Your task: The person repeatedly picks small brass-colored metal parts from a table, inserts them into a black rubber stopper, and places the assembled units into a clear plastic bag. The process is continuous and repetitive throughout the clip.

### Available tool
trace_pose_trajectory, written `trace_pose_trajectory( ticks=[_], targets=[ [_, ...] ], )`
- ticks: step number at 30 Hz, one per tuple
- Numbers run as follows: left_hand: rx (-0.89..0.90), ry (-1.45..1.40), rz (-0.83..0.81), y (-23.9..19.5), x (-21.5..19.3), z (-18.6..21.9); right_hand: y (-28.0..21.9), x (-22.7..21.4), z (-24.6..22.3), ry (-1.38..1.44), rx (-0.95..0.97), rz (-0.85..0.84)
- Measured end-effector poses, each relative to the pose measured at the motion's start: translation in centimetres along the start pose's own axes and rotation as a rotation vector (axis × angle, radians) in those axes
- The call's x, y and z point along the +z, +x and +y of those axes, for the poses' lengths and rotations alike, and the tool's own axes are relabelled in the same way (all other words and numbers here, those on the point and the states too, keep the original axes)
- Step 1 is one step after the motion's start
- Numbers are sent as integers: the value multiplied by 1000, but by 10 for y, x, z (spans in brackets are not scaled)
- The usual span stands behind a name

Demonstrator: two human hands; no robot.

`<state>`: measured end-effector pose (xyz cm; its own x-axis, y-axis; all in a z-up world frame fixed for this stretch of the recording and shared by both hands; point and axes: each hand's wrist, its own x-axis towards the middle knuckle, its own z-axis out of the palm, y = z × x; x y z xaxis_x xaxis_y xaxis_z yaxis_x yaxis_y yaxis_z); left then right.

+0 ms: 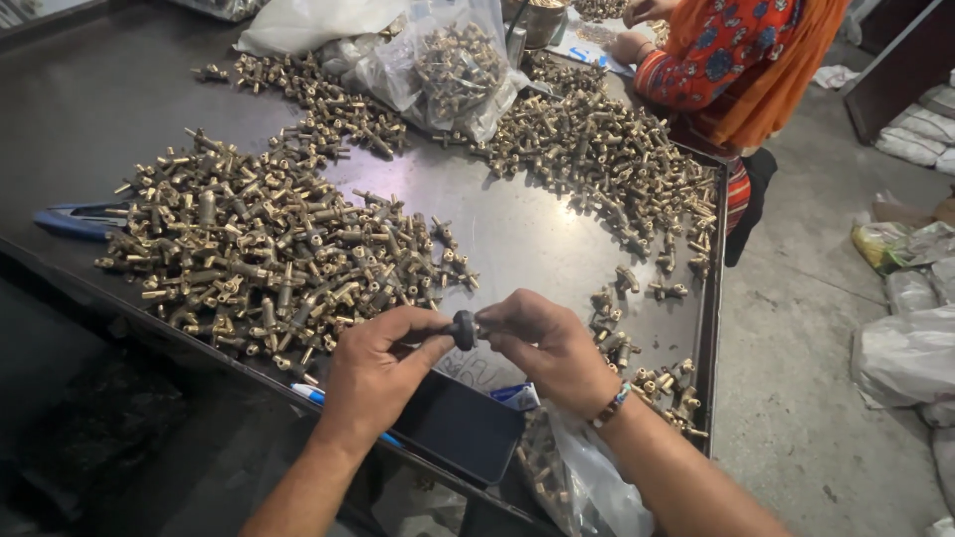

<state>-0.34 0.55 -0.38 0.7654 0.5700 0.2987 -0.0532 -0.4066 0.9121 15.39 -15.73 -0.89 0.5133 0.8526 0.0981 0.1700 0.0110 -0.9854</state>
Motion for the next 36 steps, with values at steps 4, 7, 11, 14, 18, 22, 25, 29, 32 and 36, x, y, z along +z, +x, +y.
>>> trace_pose_trajectory(
  ticks=[4,7,11,14,18,22,25,29,32,36],
  targets=[
    [-362,-490,-180,13,2,-43,-1,5,-22,-324,-248,-5],
    [-414,-572,-242,15,3,-53,-1,8,-29,-542,-402,64],
    [-365,-469,-206,13,4,-47,-1,8,-26,-576,-455,64],
    [-286,-257,-127,9,3,-24,0,8,-20,-473,-302,76],
    [279,271,119,-6,5,-6,10,0,-1,133,131,-46],
    [356,317,133,-10,6,5,17,-7,-8,360,458,-38],
    [306,225,114,-8,7,3,27,-10,-3,382,442,-13],
    [102,84,258,-7,7,-17,55,-3,-7,273,232,118],
    [-36,72,268,-3,8,-20,85,6,-19,212,37,121],
    [-96,185,190,-1,8,-18,104,15,-45,-423,-412,137]
  ],
)
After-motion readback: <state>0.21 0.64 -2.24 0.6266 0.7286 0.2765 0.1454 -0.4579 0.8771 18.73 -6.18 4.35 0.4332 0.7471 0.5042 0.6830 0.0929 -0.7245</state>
